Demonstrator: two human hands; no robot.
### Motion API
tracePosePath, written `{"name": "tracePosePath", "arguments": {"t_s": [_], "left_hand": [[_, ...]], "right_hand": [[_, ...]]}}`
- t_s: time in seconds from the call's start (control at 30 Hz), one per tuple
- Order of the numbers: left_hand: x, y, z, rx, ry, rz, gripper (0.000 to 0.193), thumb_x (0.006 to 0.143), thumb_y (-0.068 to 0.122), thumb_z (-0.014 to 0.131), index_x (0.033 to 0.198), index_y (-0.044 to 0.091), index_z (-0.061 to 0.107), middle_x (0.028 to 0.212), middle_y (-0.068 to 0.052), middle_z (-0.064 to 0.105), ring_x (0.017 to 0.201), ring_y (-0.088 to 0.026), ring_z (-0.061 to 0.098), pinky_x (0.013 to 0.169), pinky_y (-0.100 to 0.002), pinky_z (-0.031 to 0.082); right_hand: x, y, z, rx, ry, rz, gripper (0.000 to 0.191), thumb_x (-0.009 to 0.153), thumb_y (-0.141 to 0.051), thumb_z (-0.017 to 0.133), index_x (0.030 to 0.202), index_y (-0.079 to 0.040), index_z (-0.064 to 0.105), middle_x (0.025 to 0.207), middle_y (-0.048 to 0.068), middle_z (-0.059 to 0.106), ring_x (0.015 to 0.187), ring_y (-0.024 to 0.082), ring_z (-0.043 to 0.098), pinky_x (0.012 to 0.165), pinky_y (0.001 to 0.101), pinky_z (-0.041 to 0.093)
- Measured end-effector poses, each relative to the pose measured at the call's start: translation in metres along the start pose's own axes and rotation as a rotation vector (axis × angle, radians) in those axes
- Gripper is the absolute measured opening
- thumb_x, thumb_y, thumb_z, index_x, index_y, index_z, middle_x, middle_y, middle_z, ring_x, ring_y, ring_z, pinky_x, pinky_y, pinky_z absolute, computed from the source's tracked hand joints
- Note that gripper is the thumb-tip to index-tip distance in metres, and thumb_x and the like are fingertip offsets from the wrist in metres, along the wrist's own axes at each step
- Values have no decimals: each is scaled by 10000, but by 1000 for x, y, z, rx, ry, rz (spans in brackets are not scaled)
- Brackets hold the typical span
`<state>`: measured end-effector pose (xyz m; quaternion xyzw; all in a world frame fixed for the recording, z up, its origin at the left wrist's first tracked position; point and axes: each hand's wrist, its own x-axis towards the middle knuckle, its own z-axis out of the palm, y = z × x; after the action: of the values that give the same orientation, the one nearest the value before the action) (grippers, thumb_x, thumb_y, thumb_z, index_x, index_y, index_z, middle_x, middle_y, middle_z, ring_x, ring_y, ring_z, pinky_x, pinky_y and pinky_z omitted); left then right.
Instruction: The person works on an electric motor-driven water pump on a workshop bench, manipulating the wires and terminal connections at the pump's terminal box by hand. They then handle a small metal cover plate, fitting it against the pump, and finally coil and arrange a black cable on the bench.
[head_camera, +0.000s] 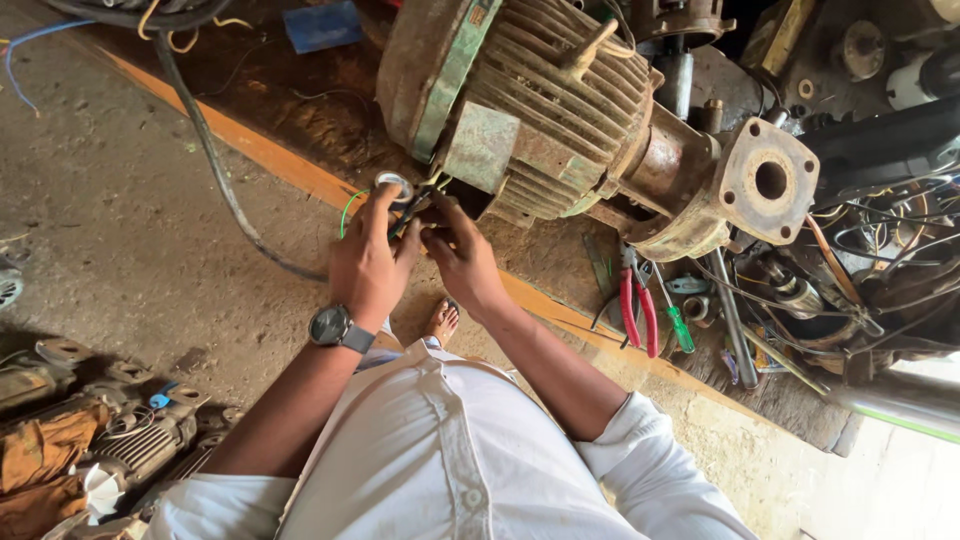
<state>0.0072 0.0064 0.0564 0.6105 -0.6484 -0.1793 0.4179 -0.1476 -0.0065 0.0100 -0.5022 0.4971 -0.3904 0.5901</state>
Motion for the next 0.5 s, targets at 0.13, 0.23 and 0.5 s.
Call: {"name": "tracePosePath", "arguments": {"t_s": [0.13,0.23,0.5], "left_hand": [[-7,0,0,125,-55,-2,471,971,174,716,1417,163,569,1118,-146,676,946,-370,693,718,-470,562],[-8,1,4,89,-18,11,461,998,149,682,1448,138,578,1138,-167,647,948,-378,685,731,-454,578],[-5,-1,7,105,-4,-6,422,1001,146,673,1419,132,614,1111,-151,646,913,-354,701,710,-418,587]], "right_hand": [[-2,3,0,-110,-72,-22,608,996,-2,558,1575,-94,398,1275,86,637,1033,143,642,837,293,556],[-10,2,7,-236,-109,-180,589,978,12,560,1546,-62,423,1279,109,640,1021,162,665,842,308,563],[5,-18,1,51,51,165,441,1082,-113,542,1520,-72,515,904,52,644,692,98,590,606,270,514]]}}
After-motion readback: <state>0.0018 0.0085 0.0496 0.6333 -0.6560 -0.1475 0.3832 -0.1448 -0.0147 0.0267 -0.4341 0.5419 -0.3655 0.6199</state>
